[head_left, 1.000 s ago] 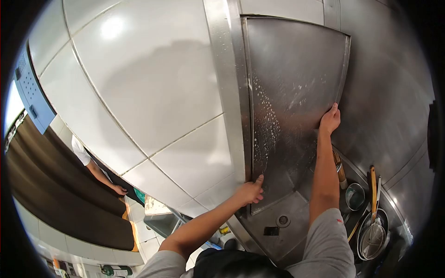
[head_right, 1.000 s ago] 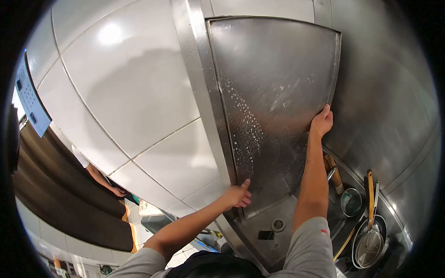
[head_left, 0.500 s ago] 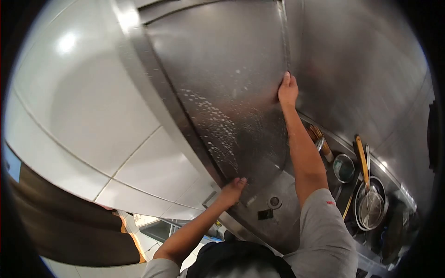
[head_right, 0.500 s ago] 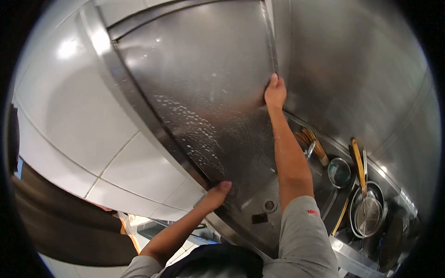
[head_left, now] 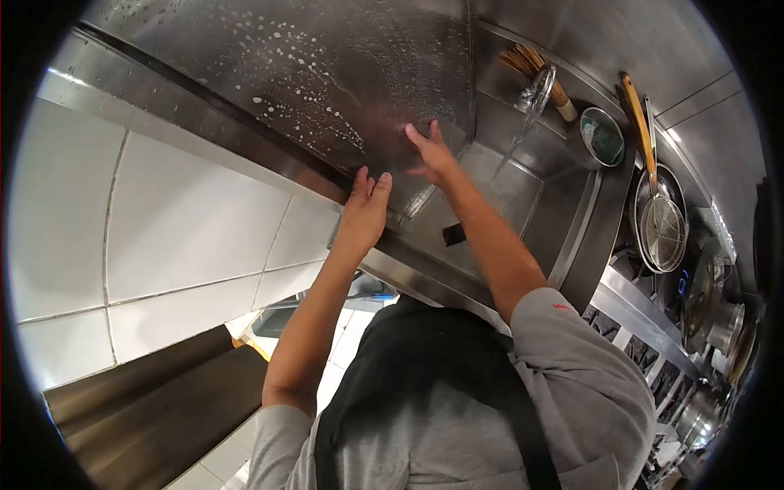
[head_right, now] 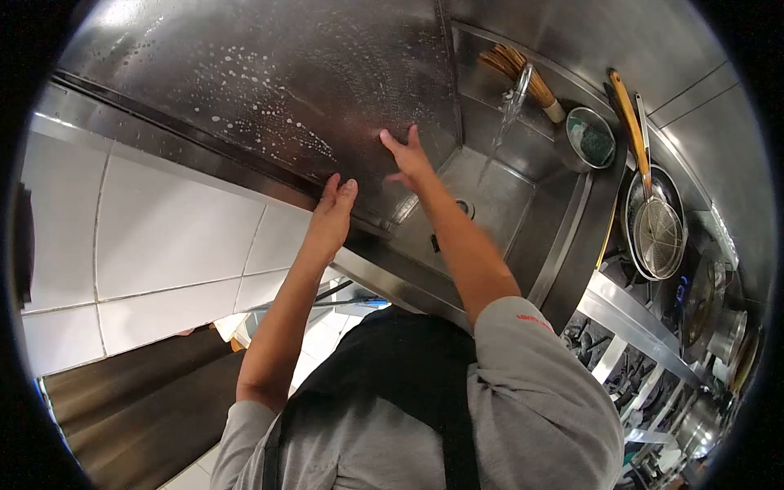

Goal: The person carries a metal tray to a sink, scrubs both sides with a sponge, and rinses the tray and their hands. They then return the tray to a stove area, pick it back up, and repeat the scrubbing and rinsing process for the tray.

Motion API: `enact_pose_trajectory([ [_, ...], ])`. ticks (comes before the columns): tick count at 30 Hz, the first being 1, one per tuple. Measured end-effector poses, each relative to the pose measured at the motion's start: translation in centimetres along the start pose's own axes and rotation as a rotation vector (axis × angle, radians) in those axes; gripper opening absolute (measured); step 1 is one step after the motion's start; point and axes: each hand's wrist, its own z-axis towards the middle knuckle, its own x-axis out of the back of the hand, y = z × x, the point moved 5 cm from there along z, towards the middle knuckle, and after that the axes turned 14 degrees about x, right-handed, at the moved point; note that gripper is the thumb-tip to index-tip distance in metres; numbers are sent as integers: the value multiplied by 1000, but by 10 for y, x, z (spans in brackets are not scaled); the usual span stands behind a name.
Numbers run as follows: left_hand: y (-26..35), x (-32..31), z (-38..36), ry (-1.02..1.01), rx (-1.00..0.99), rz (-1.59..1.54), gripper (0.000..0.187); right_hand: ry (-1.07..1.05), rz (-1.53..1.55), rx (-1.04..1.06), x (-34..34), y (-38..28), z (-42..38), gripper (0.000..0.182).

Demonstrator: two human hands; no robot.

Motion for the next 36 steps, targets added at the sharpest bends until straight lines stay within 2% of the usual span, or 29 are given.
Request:
enact_pose_trajectory([
  [5, 10, -4, -1, 24, -8, 67, 84, -160, -21, -66, -21, 0, 16, 118],
  [8, 16, -3, -13, 15, -56, 83, 79, -113, -99, -69, -16, 2, 13, 112],
  [11, 18, -9, -16, 2, -45, 160, 76, -159, -159, -67, 1, 0, 9, 104],
  [14, 13, -12, -16, -21, -72, 195, 72, -139, -58, -41, 40, -2, -4, 82],
  [16, 13, -24, -9, -36, -78, 189, 68, 38, 247, -85, 104, 19, 14, 51],
  [18, 8, -32, -1, -43, -38, 198, 64, 288, 587, 22, 166, 17, 23, 29],
  [21, 10, -73, 18, -170, 5, 164, 59, 432, 663, -18, 210, -8, 37, 22],
  [22, 14, -91, 26, -176, -25, 159, 56, 413, 667, 2, 211, -19, 40, 21],
  [25, 20, -153, 61, -273, 75, -36, 51, 306, 710, 39, 204, -33, 47, 20],
  [27, 17, -191, 93, -227, 219, -108, 42, 176, 785, 45, 207, -22, 54, 22],
  [29, 12, -230, 120, -254, 375, -211, 33, 102, 326, 217, 205, -28, 36, 20],
  [31, 3, -265, 143, -347, 549, -348, 27, 179, -840, 495, 176, -68, 12, 22],
  [34, -18, -303, 201, -580, 408, -403, 37, 373, -484, 593, 193, -71, -28, 26],
  [36, 13, -310, 182, -406, 251, -68, 30, 589, -173, 584, 242, -39, -35, 27],
])
